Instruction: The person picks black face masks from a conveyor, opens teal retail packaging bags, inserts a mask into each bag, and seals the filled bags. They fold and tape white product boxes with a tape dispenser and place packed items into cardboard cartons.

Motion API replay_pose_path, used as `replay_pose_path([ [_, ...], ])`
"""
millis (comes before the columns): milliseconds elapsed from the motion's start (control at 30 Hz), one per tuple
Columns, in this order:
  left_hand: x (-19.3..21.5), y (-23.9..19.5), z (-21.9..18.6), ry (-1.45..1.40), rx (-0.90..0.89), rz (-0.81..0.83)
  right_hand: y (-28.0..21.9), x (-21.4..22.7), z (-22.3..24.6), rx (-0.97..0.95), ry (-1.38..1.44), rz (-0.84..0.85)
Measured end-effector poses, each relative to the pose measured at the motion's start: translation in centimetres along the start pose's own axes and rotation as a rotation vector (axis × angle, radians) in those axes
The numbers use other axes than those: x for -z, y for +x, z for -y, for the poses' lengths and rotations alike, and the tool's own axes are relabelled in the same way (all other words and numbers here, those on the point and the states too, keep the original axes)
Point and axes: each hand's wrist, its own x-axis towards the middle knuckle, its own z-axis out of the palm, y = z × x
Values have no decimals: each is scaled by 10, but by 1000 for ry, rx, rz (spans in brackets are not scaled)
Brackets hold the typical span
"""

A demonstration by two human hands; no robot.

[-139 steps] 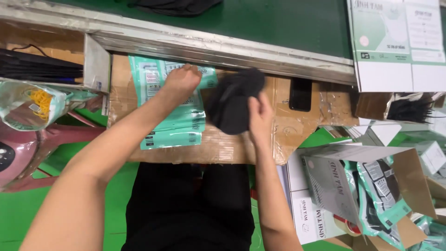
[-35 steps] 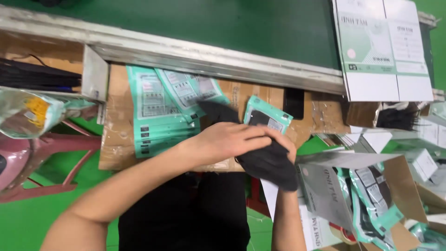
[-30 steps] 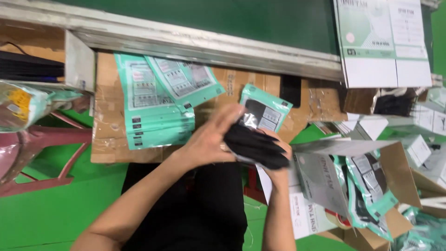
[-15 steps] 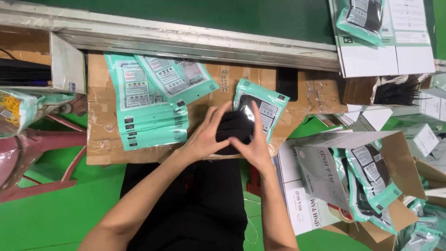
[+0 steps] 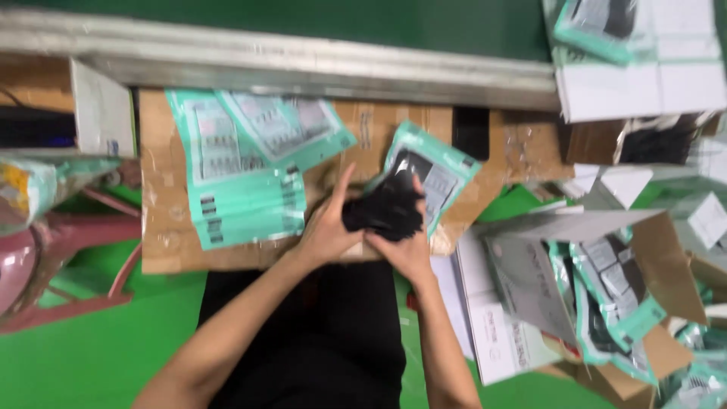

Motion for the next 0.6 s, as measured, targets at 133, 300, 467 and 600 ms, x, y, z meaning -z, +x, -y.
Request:
replay_pose_path([
  [133,-3,5,9,-175,67,42,-10,-2,-1,315,-224,55],
  [300,30,34,-13,155,-241,-87,-23,1,-63,98,-175,-143],
  [467,50,79,19,968,-211,-139,-19,-9,-41,125,-146,-289],
  [600,40,92,43,1008,-210,-110,-9,2,-56,213,-310,-245],
])
